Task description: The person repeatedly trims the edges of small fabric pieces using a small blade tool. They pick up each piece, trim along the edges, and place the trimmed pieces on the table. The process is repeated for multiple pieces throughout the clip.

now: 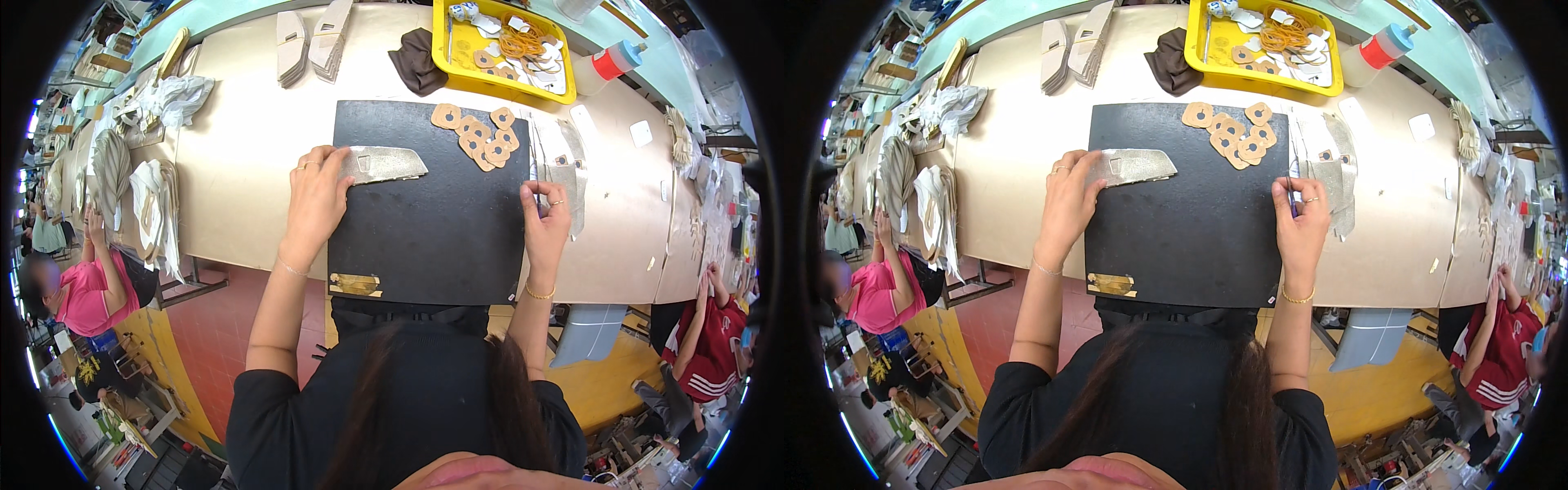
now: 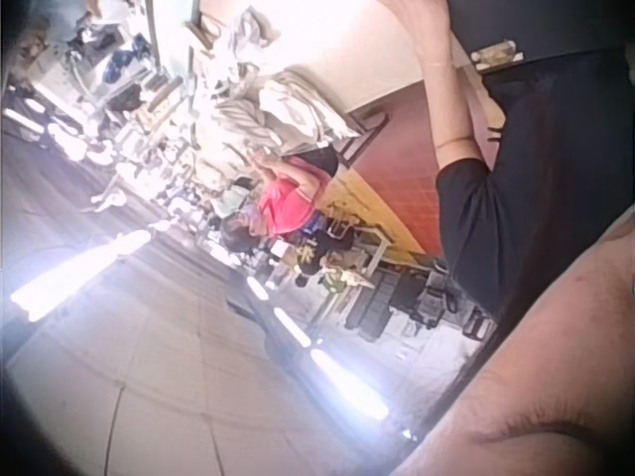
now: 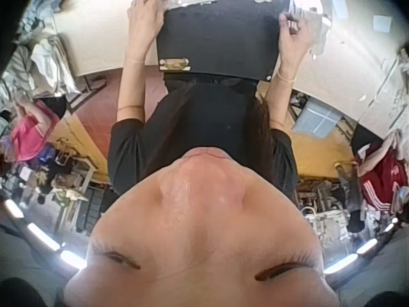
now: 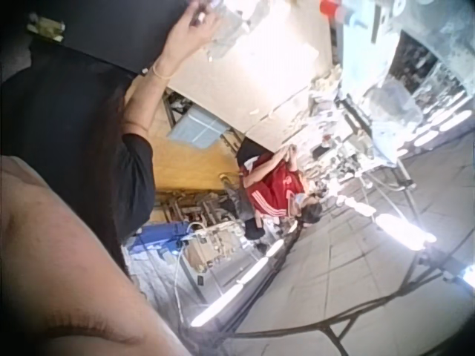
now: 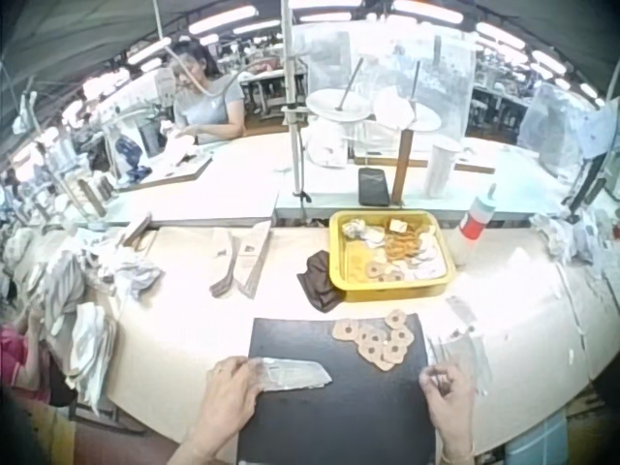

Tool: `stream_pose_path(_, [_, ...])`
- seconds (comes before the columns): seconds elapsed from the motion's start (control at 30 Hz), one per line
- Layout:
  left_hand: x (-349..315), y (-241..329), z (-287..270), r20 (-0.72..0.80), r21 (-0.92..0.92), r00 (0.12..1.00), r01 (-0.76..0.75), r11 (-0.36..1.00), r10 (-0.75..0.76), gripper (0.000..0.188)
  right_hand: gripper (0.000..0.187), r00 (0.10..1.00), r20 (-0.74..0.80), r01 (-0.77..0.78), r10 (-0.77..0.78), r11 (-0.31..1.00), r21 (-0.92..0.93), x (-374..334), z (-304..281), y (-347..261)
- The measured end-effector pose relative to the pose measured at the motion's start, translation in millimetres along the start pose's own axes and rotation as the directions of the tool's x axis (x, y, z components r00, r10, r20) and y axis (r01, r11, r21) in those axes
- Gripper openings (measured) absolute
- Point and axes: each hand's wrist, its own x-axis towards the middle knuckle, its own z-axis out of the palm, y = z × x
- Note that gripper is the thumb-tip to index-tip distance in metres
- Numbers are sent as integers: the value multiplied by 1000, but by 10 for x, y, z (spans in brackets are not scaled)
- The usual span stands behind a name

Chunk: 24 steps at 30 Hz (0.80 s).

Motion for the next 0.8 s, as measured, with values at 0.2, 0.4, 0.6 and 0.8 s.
stream_pose_path(0.2, [25, 6, -36, 11, 17, 1000, -18, 1000, 17, 40, 15, 999, 48, 13, -13, 1000, 7, -41, 19, -40])
stream_pose_path(0.4, [-38, 108, 14, -104, 47, 990, -89, 995, 94, 20, 13, 997, 67, 40, -45, 996, 79, -59, 97, -46])
stream_pose_path(0.6, [-152, 325, -155, 230, -626, 968, 226, 746, -100, 19, 22, 973, 230, -94, 25, 952, 292, -116, 97, -128])
stream_pose_path(0.8, [-277, 735, -428, 367, -913, 930, 354, 203, 29, 36, 39, 886, 462, -435, 36, 406, 804, -219, 148, -409])
